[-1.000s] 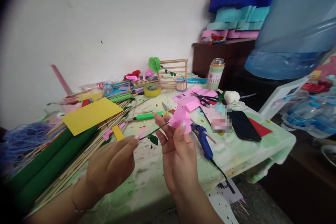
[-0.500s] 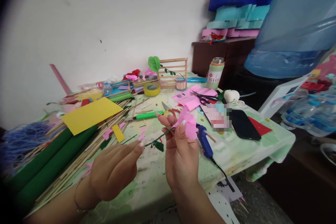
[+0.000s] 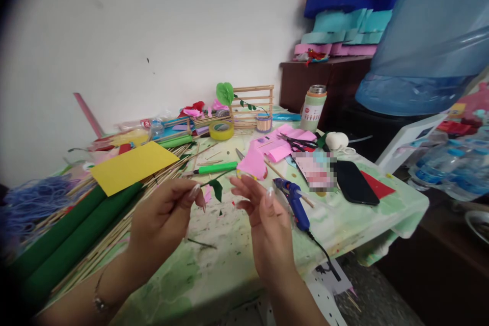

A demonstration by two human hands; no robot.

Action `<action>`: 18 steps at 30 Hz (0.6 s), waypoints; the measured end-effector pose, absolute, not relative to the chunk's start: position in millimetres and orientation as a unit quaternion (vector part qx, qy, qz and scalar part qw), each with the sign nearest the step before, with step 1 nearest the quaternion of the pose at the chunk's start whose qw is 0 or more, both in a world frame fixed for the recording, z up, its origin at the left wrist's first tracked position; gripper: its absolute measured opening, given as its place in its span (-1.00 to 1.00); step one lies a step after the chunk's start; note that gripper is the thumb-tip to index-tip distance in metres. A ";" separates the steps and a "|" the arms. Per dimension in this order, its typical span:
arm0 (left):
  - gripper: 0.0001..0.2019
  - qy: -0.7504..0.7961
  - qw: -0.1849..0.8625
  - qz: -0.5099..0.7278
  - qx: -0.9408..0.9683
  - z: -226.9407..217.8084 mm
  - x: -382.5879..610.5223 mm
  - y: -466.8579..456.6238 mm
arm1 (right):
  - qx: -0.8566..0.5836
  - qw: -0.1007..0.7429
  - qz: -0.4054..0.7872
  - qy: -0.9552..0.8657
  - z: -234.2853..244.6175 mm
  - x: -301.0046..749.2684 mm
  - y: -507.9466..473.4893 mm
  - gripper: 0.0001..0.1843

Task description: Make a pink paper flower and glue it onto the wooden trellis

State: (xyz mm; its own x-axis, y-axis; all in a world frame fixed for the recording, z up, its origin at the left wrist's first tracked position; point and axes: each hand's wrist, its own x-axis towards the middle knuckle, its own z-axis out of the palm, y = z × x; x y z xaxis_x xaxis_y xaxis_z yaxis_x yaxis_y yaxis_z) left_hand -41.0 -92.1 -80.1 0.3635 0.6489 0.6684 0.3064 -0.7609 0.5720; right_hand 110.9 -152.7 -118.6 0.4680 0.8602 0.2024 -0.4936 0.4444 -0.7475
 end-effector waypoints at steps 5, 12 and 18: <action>-0.78 0.284 0.611 0.439 0.594 -73.4 -37.3 -70.2 | -0.454 0.755 0.342 -0.326 -133.4 113.1 -152.5 -0.76; -0.72 0.173 0.768 0.280 0.549 -100.2 -25.6 -48.4 | -0.484 0.667 0.273 -0.497 -133.3 110.3 -146.4 -0.72; -0.75 0.183 0.753 0.199 0.600 -120.2 -25.3 -50.1 | -0.454 0.718 0.258 -0.461 -135.0 106.2 -150.1 -0.81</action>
